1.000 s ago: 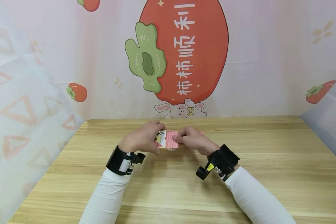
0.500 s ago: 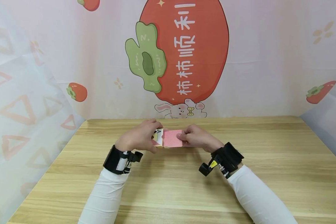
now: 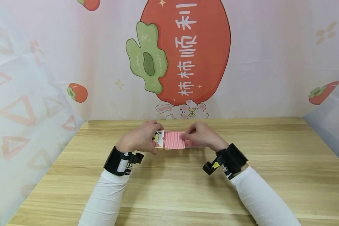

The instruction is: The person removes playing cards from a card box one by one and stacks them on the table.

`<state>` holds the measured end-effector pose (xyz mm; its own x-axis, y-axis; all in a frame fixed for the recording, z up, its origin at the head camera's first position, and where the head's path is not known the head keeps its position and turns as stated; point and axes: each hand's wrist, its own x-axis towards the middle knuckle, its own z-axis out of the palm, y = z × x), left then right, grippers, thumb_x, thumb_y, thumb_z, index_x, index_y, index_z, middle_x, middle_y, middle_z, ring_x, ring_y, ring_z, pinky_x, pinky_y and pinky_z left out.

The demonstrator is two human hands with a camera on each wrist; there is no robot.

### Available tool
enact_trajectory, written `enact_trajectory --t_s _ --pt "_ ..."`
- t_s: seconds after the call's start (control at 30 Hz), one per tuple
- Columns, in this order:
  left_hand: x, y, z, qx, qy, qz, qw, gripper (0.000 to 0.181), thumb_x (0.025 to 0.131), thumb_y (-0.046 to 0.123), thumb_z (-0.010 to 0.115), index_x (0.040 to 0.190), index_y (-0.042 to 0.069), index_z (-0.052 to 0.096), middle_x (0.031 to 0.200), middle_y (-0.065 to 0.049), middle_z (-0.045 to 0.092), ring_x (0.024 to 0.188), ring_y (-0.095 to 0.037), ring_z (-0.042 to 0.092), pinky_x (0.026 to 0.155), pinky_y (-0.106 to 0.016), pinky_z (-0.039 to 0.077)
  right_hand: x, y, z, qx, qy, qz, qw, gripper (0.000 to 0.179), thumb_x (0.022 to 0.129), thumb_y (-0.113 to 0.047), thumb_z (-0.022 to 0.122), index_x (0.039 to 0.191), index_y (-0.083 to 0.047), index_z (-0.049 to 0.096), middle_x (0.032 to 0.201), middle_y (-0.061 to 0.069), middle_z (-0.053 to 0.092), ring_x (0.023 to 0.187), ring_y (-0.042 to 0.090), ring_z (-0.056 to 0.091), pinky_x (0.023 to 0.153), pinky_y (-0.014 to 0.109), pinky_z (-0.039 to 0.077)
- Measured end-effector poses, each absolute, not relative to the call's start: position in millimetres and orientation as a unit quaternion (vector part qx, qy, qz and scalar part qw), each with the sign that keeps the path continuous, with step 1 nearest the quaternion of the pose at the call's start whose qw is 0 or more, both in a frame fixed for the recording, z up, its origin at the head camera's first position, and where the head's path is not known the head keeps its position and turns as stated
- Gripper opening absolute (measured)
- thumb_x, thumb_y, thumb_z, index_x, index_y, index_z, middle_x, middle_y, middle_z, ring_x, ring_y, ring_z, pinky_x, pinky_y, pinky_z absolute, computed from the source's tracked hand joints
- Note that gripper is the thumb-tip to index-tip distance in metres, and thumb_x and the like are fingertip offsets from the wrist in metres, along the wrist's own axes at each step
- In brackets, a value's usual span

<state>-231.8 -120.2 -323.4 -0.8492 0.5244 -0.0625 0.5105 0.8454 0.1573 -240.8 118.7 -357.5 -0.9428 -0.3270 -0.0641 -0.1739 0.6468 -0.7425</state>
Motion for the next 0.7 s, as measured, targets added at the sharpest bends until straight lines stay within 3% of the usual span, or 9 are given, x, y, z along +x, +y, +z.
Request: enact_trajectory --t_s 0.2,0.3,0.43,0.7 --pt "-231 -119 -324 0.267 0.960 0.058 0.055 0.069 0.056 0.031 0.081 0.117 0.016 0.054 0.105 0.006 0.046 0.094 -0.013 0.042 0.074 -0.024 0.040 -236 115 -354 -0.203 0.914 -0.343 -0.074 0.036 0.073 -0.036 0.074 0.095 -0.012 0.057 0.093 0.001 0.057 0.089 0.020 0.051 0.076 0.034 0.042" --pt "-232 -117 -325 0.269 0.960 0.054 0.057 0.069 0.056 0.032 0.080 0.118 0.016 0.054 0.104 0.005 0.046 0.094 -0.013 0.043 0.074 -0.025 0.040 -233 111 -352 -0.271 0.904 -0.307 -0.121 0.038 0.069 -0.039 0.077 0.095 -0.018 0.058 0.099 -0.004 0.057 0.098 0.018 0.049 0.083 0.036 0.040" --pt "-232 -115 -326 0.274 0.959 0.050 0.058 0.067 0.056 0.031 0.080 0.116 0.016 0.055 0.103 0.005 0.046 0.092 -0.013 0.044 0.071 -0.025 0.040 -229 106 -352 -0.340 0.893 -0.269 -0.118 0.043 0.065 -0.042 0.078 0.097 -0.021 0.058 0.103 -0.010 0.055 0.106 0.015 0.045 0.086 0.035 0.039" --pt "-231 -110 -330 0.291 0.954 0.044 0.060 0.067 0.057 0.033 0.081 0.116 0.016 0.054 0.104 0.005 0.046 0.091 -0.013 0.044 0.072 -0.024 0.041 -225 102 -355 -0.369 0.890 -0.254 -0.087 0.048 0.062 -0.041 0.080 0.099 -0.021 0.057 0.101 -0.010 0.055 0.102 0.015 0.044 0.079 0.030 0.040"
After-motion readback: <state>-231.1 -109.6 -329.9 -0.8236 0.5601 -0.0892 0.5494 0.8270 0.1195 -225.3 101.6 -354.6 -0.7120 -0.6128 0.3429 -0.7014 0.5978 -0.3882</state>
